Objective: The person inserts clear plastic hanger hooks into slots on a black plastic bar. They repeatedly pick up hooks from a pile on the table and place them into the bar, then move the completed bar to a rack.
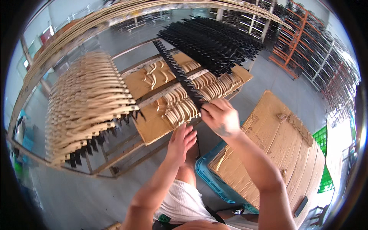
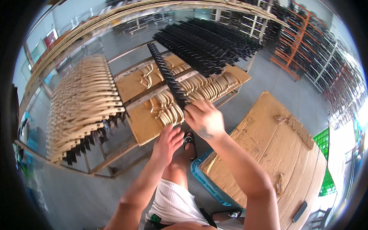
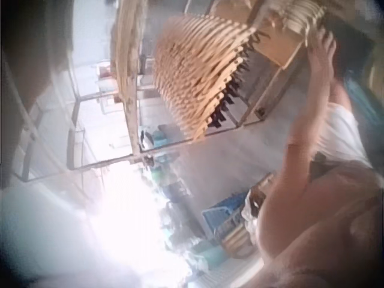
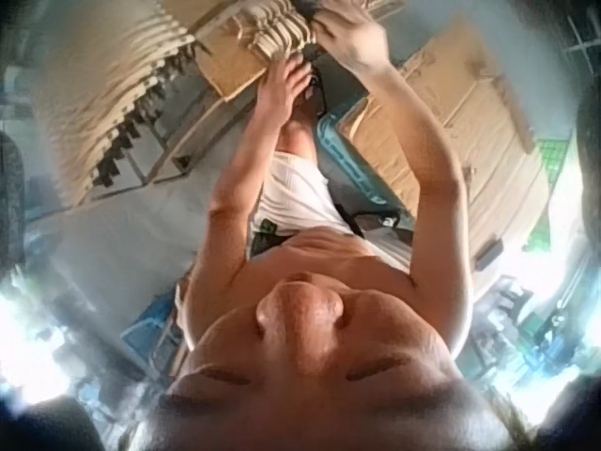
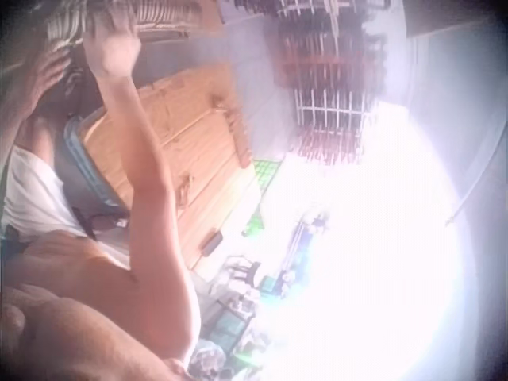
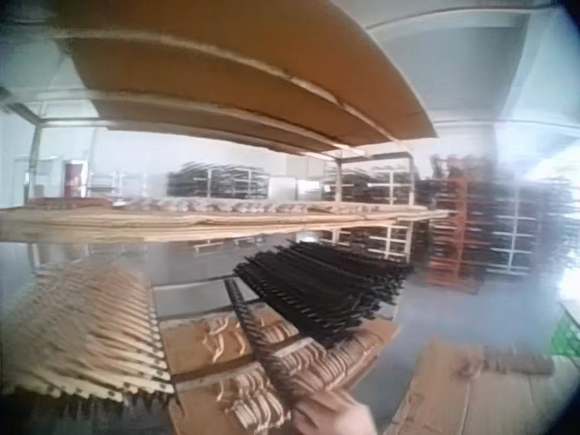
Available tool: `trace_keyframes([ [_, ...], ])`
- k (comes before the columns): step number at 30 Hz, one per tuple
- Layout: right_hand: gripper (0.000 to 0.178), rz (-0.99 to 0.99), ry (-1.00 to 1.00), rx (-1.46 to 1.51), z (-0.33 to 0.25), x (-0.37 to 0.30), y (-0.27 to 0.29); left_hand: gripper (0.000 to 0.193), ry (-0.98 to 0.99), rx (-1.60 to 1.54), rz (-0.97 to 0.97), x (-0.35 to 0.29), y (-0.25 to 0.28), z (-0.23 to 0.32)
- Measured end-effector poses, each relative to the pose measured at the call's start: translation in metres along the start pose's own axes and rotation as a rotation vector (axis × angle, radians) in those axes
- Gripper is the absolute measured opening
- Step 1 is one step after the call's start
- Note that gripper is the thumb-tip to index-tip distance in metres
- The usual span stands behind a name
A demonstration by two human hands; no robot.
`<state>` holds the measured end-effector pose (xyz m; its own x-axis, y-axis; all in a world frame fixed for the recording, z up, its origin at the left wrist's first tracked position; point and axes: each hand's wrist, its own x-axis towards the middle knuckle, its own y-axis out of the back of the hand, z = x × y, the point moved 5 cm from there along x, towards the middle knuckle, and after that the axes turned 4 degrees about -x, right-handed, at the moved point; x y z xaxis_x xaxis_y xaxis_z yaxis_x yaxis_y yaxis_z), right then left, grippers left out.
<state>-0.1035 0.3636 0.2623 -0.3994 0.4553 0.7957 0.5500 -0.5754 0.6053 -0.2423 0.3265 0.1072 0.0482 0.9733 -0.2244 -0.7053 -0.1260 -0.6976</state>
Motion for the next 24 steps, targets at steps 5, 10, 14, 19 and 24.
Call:
trace_keyframes([
  [5,0.021,-0.157,-0.062,0.085,-0.035,-0.066,0.091,0.066,0.075,-0.008,-0.025,0.038,-0.047,0.010],
  [10,0.019,-0.221,-0.364,0.122,-0.064,-0.229,0.177,0.033,-0.043,-0.091,0.147,-0.010,-0.058,0.006],
  [14,0.035,-0.181,-0.776,0.285,-0.092,-0.366,0.240,0.016,0.231,-0.166,0.067,-0.102,-0.085,-0.092],
  [19,0.060,-0.500,-1.105,0.082,-0.104,-0.457,0.306,0.013,0.348,-0.190,-0.048,-0.177,-0.105,-0.219],
  [24,0.052,-0.596,-1.161,-0.022,-0.099,-0.520,0.412,0.043,0.602,-0.032,0.012,-0.200,-0.079,-0.276],
])
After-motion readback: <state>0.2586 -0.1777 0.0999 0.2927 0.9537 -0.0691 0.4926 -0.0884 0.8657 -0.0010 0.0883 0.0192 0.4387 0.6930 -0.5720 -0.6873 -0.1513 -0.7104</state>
